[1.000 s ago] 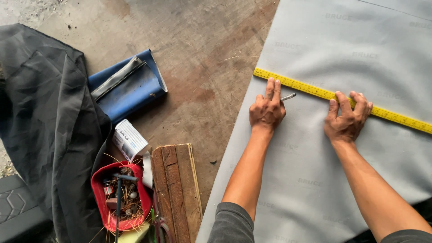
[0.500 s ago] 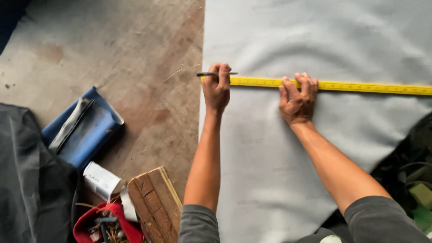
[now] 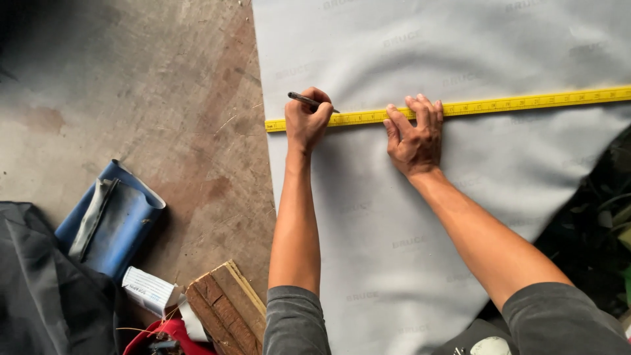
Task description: Measuring and marking sections on grey fabric using a ruler and a pen on a workbench.
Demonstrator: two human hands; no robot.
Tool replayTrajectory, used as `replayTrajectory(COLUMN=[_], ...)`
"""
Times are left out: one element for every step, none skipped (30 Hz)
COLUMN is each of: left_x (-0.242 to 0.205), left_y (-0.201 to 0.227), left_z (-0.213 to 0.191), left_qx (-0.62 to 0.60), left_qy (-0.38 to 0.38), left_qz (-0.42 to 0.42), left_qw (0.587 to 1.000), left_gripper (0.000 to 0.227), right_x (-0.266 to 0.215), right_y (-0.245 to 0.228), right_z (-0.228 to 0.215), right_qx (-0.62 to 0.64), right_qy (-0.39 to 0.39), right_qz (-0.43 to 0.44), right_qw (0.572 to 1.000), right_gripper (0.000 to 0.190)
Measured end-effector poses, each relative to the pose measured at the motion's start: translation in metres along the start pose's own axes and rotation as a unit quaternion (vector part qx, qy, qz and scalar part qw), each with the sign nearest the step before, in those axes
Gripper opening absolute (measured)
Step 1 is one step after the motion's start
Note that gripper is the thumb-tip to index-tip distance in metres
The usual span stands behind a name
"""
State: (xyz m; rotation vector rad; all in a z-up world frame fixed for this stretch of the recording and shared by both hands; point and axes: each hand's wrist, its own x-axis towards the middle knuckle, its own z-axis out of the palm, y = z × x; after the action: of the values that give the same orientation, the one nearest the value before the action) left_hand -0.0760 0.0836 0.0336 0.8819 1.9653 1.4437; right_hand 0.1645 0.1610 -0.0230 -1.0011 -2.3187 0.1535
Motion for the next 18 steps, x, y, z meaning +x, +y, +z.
replayTrajectory(left_x=[0.0001, 0.0001, 0.0001, -0.0005, -0.0013, -0.0017, -0.0021, -0.0024, -0.0026, -0.0024, -0.0034, -0.0031, -0.0027, -0.0027, -0.0027, -0.0026, -0.0021, -0.0022], left_y=[-0.0009, 0.0, 0.0009, 0.0016, 0.003, 0.0044, 0.0057, 0.0056, 0.0054, 0.0053, 0.0056, 0.0064, 0.0073, 0.0075, 0.0077, 0.008, 0.0073, 0.0064], left_z=[0.0013, 0.0018, 0.0021, 0.0029, 0.0031, 0.003, 0.0024, 0.0027, 0.0028, 0.0038, 0.0033, 0.0031, 0.0032, 0.0032, 0.0035, 0.0028, 0.0042, 0.0042], left_qx=[0.016, 0.018, 0.02, 0.022, 0.023, 0.026, 0.028, 0.028, 0.037, 0.044, 0.044, 0.045, 0.046, 0.044, 0.046, 0.048, 0.048, 0.054], left_qy=[0.005, 0.004, 0.003, 0.002, 0.002, 0.0, -0.002, -0.001, 0.001, 0.002, 0.004, 0.003, 0.001, 0.0, 0.0, -0.001, -0.001, -0.002], left_qz=[0.004, 0.004, 0.007, 0.009, 0.009, 0.009, 0.009, 0.008, 0.01, 0.012, 0.012, 0.009, 0.007, 0.008, 0.006, 0.003, 0.004, 0.008], left_qw=[1.0, 1.0, 1.0, 1.0, 1.0, 1.0, 1.0, 1.0, 0.999, 0.999, 0.999, 0.999, 0.999, 0.999, 0.999, 0.999, 0.999, 0.999], left_gripper=[0.013, 0.013, 0.014, 0.014, 0.014, 0.014, 0.014, 0.014, 0.014, 0.014, 0.014, 0.014, 0.014, 0.014, 0.014, 0.013, 0.013, 0.014], right_x=[0.0001, 0.0001, 0.0, -0.0003, -0.0015, -0.0019, -0.0023, -0.0021, -0.002, -0.0014, -0.0023, -0.0019, -0.0014, -0.0013, -0.0012, -0.0011, -0.0011, -0.0013], right_y=[0.0002, -0.0001, -0.0006, -0.0006, 0.0004, 0.0012, 0.0017, 0.0013, 0.0008, 0.0012, 0.0008, 0.0009, 0.0012, 0.0011, 0.0012, 0.0006, 0.0019, 0.002], right_z=[-0.0002, -0.0005, -0.0007, -0.0013, -0.0009, -0.0001, 0.0009, 0.0007, 0.0005, 0.0001, -0.0001, 0.0, -0.0002, -0.0001, -0.0001, 0.0005, 0.0002, 0.0005], right_qx=[0.002, 0.003, 0.004, 0.004, 0.005, 0.002, -0.002, -0.001, -0.002, -0.004, -0.003, -0.003, -0.002, -0.004, -0.005, -0.004, -0.005, -0.004], right_qy=[-0.007, -0.006, -0.011, -0.016, -0.016, -0.018, -0.019, -0.02, -0.022, -0.025, -0.025, -0.024, -0.023, -0.022, -0.022, -0.022, -0.021, -0.02], right_qz=[-0.001, 0.001, 0.003, 0.004, 0.005, 0.003, 0.0, -0.001, 0.001, 0.003, 0.001, 0.002, 0.002, 0.002, 0.002, 0.003, 0.003, 0.001], right_qw=[1.0, 1.0, 1.0, 1.0, 1.0, 1.0, 1.0, 1.0, 1.0, 1.0, 1.0, 1.0, 1.0, 1.0, 1.0, 1.0, 1.0, 1.0], right_gripper=[0.028, 0.028, 0.028, 0.029, 0.029, 0.03, 0.03, 0.03, 0.031, 0.032, 0.032, 0.031, 0.03, 0.03, 0.031, 0.031, 0.031, 0.031])
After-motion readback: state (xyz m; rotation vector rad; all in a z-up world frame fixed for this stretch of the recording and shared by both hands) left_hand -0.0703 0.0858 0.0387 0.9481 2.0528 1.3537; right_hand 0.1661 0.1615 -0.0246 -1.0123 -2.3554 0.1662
